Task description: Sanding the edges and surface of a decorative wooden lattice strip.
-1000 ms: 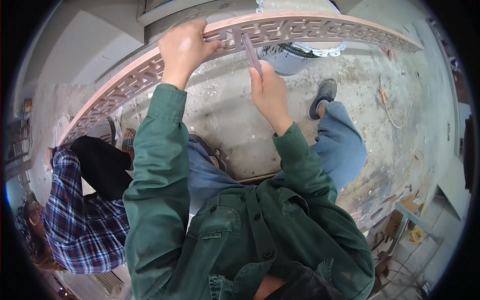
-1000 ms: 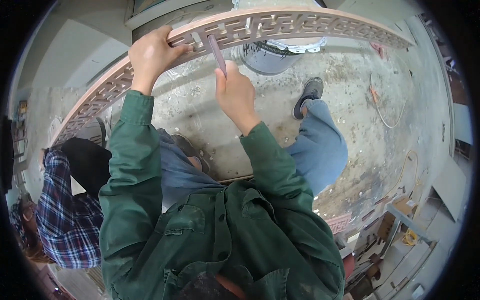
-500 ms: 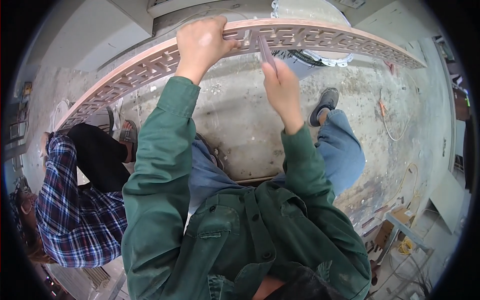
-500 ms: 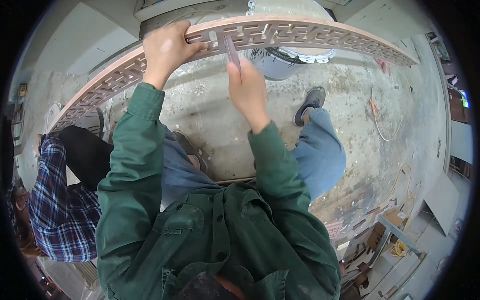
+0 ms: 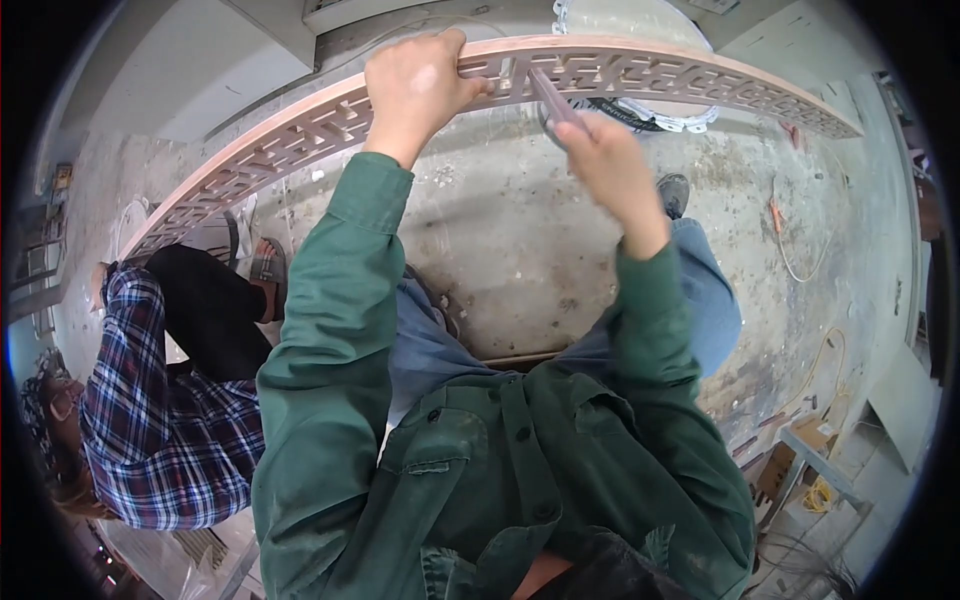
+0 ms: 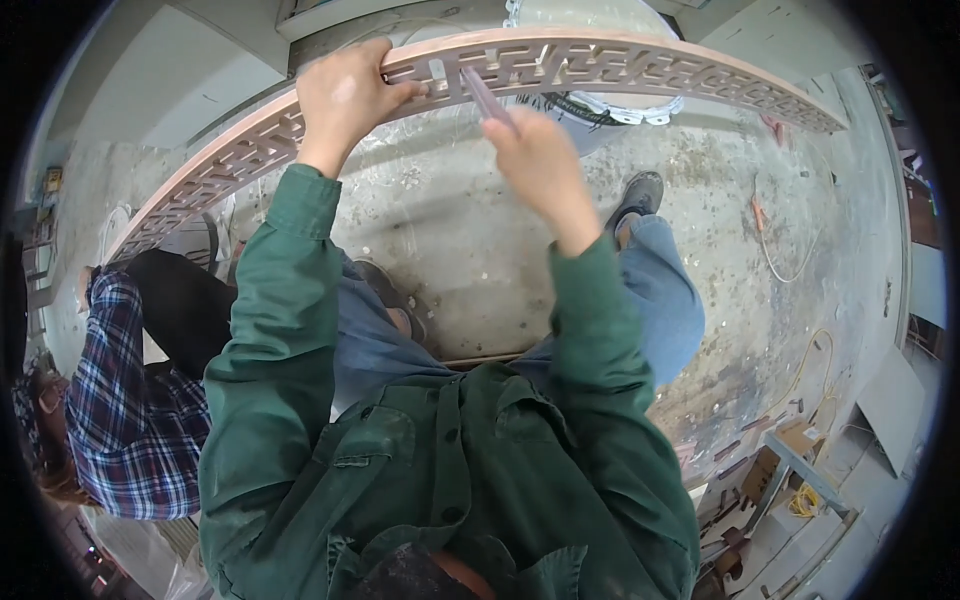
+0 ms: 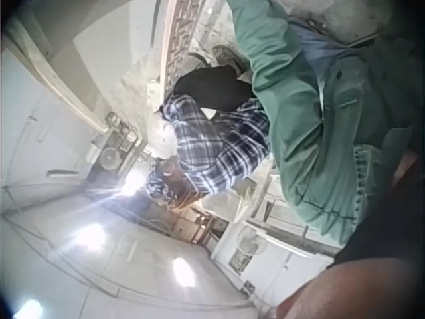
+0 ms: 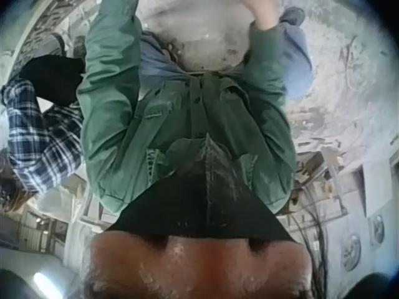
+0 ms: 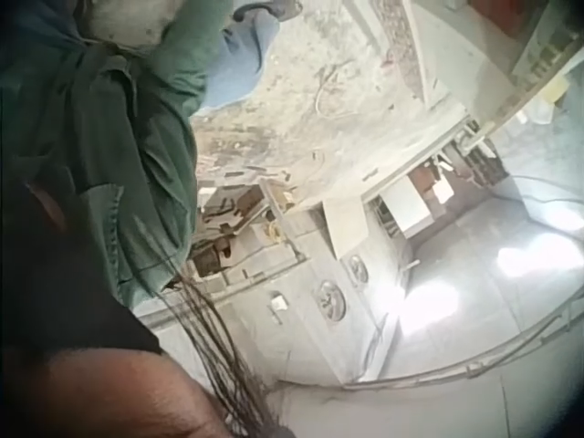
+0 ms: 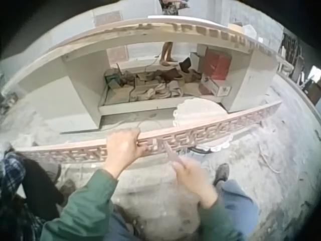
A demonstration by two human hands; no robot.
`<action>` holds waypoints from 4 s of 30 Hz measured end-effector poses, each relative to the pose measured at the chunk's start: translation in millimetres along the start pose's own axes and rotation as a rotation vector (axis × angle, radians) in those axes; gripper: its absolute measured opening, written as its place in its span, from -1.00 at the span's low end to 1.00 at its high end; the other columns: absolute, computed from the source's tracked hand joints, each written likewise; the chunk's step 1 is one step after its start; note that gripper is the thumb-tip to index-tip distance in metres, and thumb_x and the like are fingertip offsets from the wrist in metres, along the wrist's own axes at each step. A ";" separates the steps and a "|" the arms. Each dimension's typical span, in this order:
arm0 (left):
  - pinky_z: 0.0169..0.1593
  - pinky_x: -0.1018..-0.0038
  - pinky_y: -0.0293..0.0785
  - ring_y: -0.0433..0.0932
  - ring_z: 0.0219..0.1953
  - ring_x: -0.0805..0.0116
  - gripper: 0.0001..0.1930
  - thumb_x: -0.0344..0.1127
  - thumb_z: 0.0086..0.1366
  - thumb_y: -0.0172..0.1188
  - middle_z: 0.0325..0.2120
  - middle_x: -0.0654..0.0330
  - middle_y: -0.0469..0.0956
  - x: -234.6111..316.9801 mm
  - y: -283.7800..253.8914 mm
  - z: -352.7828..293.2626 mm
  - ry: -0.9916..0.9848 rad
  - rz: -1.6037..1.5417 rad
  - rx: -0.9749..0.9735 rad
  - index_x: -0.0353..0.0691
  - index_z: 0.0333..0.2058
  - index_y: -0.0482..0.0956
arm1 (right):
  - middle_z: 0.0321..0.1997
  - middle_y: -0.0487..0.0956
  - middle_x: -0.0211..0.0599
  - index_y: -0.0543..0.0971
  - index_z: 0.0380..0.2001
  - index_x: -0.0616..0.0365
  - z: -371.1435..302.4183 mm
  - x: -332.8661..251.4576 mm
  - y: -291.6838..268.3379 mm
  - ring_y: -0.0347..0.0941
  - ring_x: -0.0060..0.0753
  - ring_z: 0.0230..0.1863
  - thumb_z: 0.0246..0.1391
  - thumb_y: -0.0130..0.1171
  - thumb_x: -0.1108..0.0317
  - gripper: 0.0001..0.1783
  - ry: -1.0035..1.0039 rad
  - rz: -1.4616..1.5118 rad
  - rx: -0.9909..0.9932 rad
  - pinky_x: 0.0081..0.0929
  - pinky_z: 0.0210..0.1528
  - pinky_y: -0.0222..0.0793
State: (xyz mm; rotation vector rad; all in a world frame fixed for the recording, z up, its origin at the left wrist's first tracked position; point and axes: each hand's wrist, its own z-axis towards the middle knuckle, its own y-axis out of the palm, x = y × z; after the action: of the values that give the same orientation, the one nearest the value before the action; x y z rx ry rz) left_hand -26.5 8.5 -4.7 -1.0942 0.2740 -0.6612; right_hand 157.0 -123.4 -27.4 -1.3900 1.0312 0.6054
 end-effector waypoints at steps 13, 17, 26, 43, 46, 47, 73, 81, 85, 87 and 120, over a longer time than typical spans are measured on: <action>-0.49 0.28 0.39 0.57 -0.51 0.14 -0.52 0.12 -0.29 0.48 -0.64 0.21 0.55 -2.4 -1.3 -2.3 0.023 0.027 0.046 -0.11 -0.60 0.48 | -0.43 0.55 0.11 0.51 -0.39 0.31 13.3 8.5 23.1 0.48 0.19 -0.29 0.16 0.01 0.14 -0.63 -0.161 0.128 0.053 -0.07 -0.24 0.34; -0.50 0.27 0.39 0.56 -0.53 0.14 -0.52 0.11 -0.30 0.48 -0.67 0.21 0.54 1.4 -2.0 0.1 0.068 0.040 0.094 -0.11 -0.62 0.47 | -0.67 0.32 -0.45 0.50 -0.44 0.26 -8.5 8.1 -1.9 0.27 -0.61 -0.64 0.18 0.06 0.14 -0.65 -0.124 0.098 0.014 -0.53 -0.56 0.20; -0.51 0.28 0.37 0.55 -0.56 0.15 -0.54 0.08 -0.30 0.49 -0.68 0.21 0.52 2.5 -4.0 -3.3 0.014 0.035 0.036 -0.10 -0.63 0.47 | -0.42 0.55 0.08 0.51 -0.39 0.30 40.7 3.5 26.8 0.49 0.18 -0.27 0.18 -0.01 0.19 -0.66 -0.104 0.024 0.028 -0.09 -0.21 0.36; -0.51 0.28 0.39 0.53 -0.59 0.14 -0.53 0.12 -0.29 0.48 -0.74 0.23 0.49 -0.8 -6.0 -1.1 0.030 0.039 0.037 -0.10 -0.63 0.48 | -0.40 0.52 0.04 0.50 -0.28 0.25 -16.7 3.0 22.4 0.46 0.08 -0.33 0.23 0.00 0.21 -0.72 -0.153 -0.062 0.089 -0.18 -0.28 0.33; -0.51 0.27 0.39 0.53 -0.60 0.12 -0.52 0.12 -0.30 0.48 -0.73 0.22 0.50 6.1 -4.9 3.1 0.043 0.011 0.051 -0.10 -0.63 0.48 | -0.45 0.53 0.09 0.46 -0.41 0.23 -2.7 9.0 22.4 0.47 0.21 -0.30 0.17 0.02 0.18 -0.71 -0.216 0.035 0.104 -0.01 -0.27 0.33; -0.51 0.27 0.39 0.53 -0.60 0.12 -0.52 0.12 -0.30 0.48 -0.73 0.22 0.50 8.1 -4.4 3.9 0.063 0.008 0.050 -0.10 -0.63 0.48 | -0.45 0.53 0.09 0.46 -0.41 0.23 10.8 15.7 26.3 0.47 0.21 -0.30 0.17 0.02 0.18 -0.71 -0.210 0.041 0.122 -0.01 -0.27 0.33; -0.49 0.22 0.37 0.52 -0.57 0.05 -0.53 0.07 -0.30 0.48 -0.68 0.16 0.52 11.4 -9.7 4.5 -0.006 0.075 -0.003 -0.16 -0.63 0.47 | -0.47 0.58 0.12 0.38 -0.25 0.31 -24.7 -19.8 52.8 0.55 0.21 -0.39 0.15 0.01 0.31 -0.76 -0.025 -0.158 0.151 0.03 -0.29 0.44; -0.47 0.20 0.38 0.52 -0.54 0.03 -0.46 0.19 -0.22 0.45 -0.67 0.17 0.50 5.7 -3.9 2.6 -0.002 0.072 -0.012 -0.16 -0.59 0.44 | -0.41 0.58 0.14 0.36 -0.25 0.30 9.0 -3.9 58.5 0.54 0.22 -0.29 0.18 0.00 0.30 -0.75 0.020 -0.236 0.121 0.07 -0.19 0.41; -0.46 0.26 0.42 0.56 -0.56 0.11 -0.55 0.10 -0.27 0.47 -0.67 0.18 0.56 4.9 -6.6 1.4 0.027 0.081 0.026 -0.10 -0.55 0.54 | -0.41 0.56 0.16 0.36 -0.25 0.28 -26.4 -15.0 52.5 0.52 0.25 -0.31 0.19 -0.02 0.27 -0.75 -0.006 -0.179 0.136 0.10 -0.22 0.39; -0.45 0.25 0.43 0.57 -0.55 0.10 -0.57 0.06 -0.26 0.47 -0.66 0.16 0.56 7.1 -7.1 2.9 0.028 0.005 0.037 -0.11 -0.53 0.55 | -0.41 0.56 0.17 0.37 -0.25 0.28 -7.8 -4.4 60.9 0.51 0.26 -0.30 0.19 -0.02 0.27 -0.75 -0.023 -0.160 0.185 0.09 -0.21 0.39; -0.33 0.25 0.44 0.60 -0.44 0.14 -0.64 -0.05 -0.27 0.45 -0.57 0.18 0.59 -3.4 3.1 -2.8 -0.005 -0.107 0.042 -0.11 -0.54 0.57 | -0.47 0.52 0.25 0.37 -0.33 0.28 7.2 27.4 74.1 0.46 0.36 -0.36 0.20 -0.02 0.28 -0.77 -0.211 -0.267 0.292 0.14 -0.30 0.33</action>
State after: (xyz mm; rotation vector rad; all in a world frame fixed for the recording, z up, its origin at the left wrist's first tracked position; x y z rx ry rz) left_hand -29.5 9.5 -9.1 -1.0757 0.1976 -0.7567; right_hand 108.0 -112.2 -88.8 -1.1537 0.7177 0.3770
